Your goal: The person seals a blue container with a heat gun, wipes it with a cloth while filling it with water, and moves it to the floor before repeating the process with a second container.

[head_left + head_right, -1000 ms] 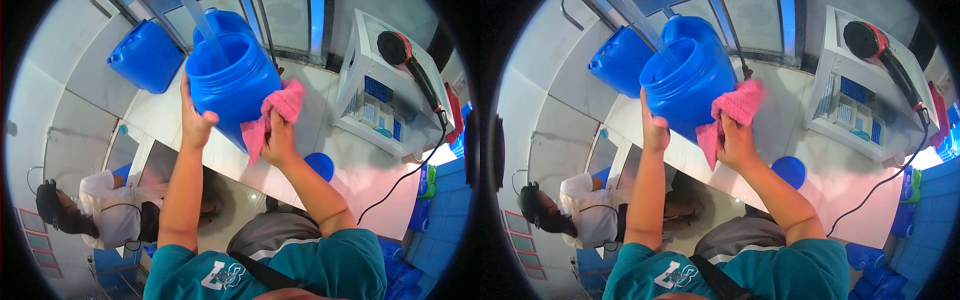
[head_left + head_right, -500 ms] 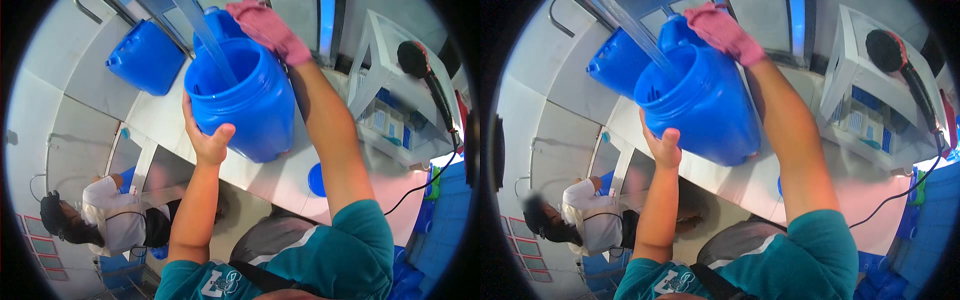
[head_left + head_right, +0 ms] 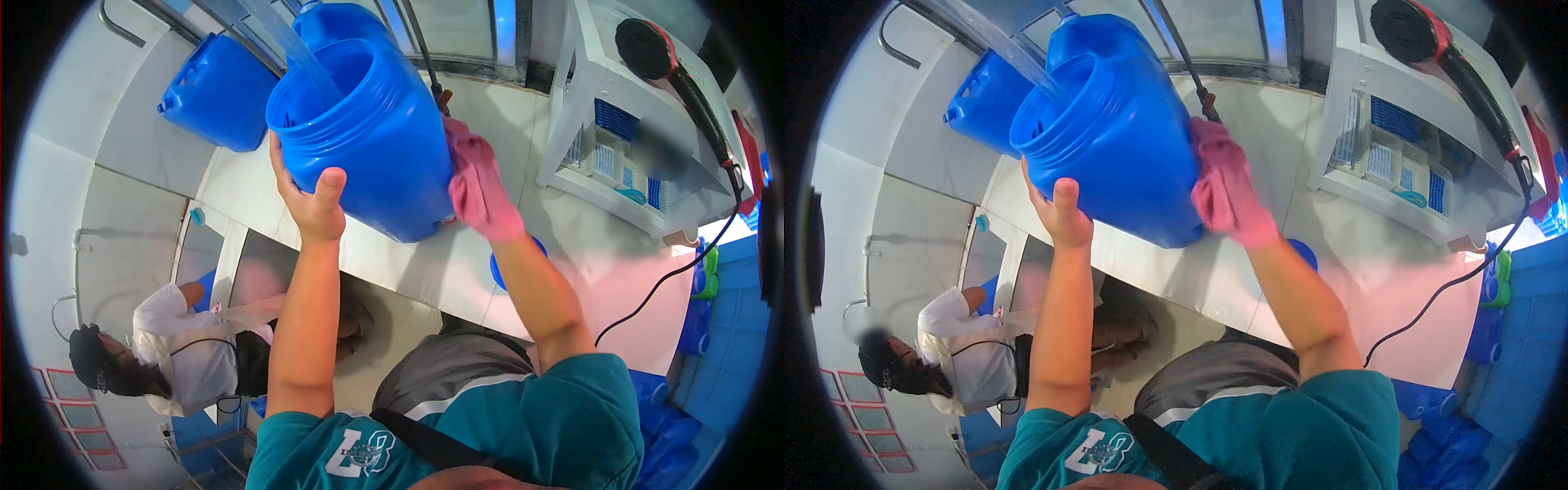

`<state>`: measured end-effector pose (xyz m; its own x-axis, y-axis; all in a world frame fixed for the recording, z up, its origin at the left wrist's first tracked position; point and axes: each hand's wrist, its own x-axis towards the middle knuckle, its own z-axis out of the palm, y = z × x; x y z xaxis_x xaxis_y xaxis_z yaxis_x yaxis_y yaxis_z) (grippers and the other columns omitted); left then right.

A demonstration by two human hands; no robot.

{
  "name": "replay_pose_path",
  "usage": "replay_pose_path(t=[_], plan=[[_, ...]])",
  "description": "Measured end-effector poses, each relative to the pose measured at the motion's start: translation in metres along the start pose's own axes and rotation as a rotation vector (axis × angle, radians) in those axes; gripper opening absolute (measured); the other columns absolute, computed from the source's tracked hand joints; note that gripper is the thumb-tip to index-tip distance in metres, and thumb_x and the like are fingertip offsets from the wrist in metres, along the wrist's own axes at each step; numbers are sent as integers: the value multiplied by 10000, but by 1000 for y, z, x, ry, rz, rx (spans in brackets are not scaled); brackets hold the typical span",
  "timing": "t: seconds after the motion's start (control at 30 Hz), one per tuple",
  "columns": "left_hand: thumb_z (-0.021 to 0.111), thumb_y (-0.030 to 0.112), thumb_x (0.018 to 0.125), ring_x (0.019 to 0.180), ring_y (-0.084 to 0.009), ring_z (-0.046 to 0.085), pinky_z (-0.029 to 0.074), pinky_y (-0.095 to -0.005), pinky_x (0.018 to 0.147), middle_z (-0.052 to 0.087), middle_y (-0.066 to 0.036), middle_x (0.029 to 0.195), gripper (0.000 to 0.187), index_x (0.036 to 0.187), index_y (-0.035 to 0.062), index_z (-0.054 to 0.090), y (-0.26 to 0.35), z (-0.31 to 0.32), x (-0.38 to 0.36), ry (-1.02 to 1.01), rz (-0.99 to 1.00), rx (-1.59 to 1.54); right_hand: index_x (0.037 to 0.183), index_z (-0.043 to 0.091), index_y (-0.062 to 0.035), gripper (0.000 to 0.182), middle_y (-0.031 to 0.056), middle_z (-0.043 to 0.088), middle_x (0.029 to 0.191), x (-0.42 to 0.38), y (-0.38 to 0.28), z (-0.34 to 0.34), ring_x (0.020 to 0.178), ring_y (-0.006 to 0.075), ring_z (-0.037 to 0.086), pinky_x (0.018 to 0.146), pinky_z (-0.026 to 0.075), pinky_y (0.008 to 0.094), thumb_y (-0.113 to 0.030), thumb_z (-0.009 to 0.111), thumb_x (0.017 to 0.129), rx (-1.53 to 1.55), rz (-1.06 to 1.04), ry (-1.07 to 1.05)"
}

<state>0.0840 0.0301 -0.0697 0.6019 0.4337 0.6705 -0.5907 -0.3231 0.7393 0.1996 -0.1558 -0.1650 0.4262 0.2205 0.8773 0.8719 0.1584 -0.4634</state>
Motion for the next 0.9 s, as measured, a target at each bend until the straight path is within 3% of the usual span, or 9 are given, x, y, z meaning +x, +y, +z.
replay_pose_path(t=[0.1, 0.23, 0.33, 0.47, 0.53, 0.6, 0.67, 0.8, 0.9], plan=[[860, 588, 714, 1255, -228, 536, 421, -368, 1073, 509, -149, 1394, 1209, 1530, -55, 240, 2, 0, -3, 6, -24, -17, 1193, 645, -59, 319, 237, 429, 1487, 21, -58, 23, 1306, 348, 490, 1053, 393, 351, -260, 632, 945, 658, 525, 213], [861, 570, 722, 1250, -236, 542, 420, -374, 1073, 516, -150, 1391, 1192, 1530, -53, 245, -1, -5, -1, -2, -42, -14, 1208, 657, -76, 369, 222, 495, 1457, 95, -69, 0, 1312, 349, 510, 1073, 397, 364, -244, 686, 881, 284, 289, 26], [864, 545, 731, 1248, -239, 544, 415, -375, 1077, 516, -152, 1392, 1176, 1535, -48, 242, 0, -5, -3, 10, -47, -29, 1359, 593, -77, 482, 103, 646, 1248, 117, -67, -1, 1135, 229, 605, 1017, 445, 340, -132, 640, 882, 299, 574, -216], [865, 511, 744, 1255, -239, 537, 406, -372, 1084, 508, -152, 1397, 1159, 1543, -42, 233, 2, -4, -3, 22, -47, -46, 1326, 620, -169, 502, 179, 667, 1195, 71, -84, 21, 1164, 386, 610, 1032, 456, 421, -227, 697, 833, 145, 247, 113], [857, 518, 754, 1259, -241, 535, 406, -373, 1086, 506, -150, 1399, 1154, 1544, -43, 230, -1, -4, -1, 8, -29, -40, 1302, 637, -200, 492, 191, 644, 1192, 27, -102, 31, 1194, 410, 584, 1023, 454, 479, -304, 706, 827, -637, -56, 17], [849, 526, 764, 1262, -243, 534, 406, -375, 1088, 505, -148, 1401, 1149, 1545, -43, 227, -1, -7, -7, -16, -31, -26, 1293, 643, -239, 482, 183, 612, 1210, -32, -94, 50, 1223, 410, 556, 1012, 446, 524, -384, 691, 835, -758, -28, -291], [806, 579, 791, 1290, -248, 513, 394, -380, 1104, 478, -147, 1431, 1142, 1548, -40, 215, -2, -7, -6, -32, -15, 29, 1334, 596, -292, 504, 152, 591, 1237, -31, -71, 46, 1225, 390, 544, 1005, 442, 523, -429, 652, 853, -499, 851, -1053], [752, 661, 797, 1328, -246, 477, 368, -388, 1128, 443, -148, 1466, 1169, 1554, -37, 198, -7, -2, -15, 3, 1, 32, 1468, 469, -203, 659, 159, 598, 1230, -118, -29, 60, 1201, 403, 554, 999, 446, 512, -338, 665, 853, -79, 798, -668], [714, 709, 794, 1355, -245, 446, 345, -397, 1145, 422, -149, 1484, 1196, 1558, -38, 177, -14, -3, -22, 10, 23, 31, 1531, 297, 26, 851, 221, 570, 1291, -89, -29, 60, 1202, 426, 547, 1045, 421, 487, -212, 695, 818, -288, 221, 47]])
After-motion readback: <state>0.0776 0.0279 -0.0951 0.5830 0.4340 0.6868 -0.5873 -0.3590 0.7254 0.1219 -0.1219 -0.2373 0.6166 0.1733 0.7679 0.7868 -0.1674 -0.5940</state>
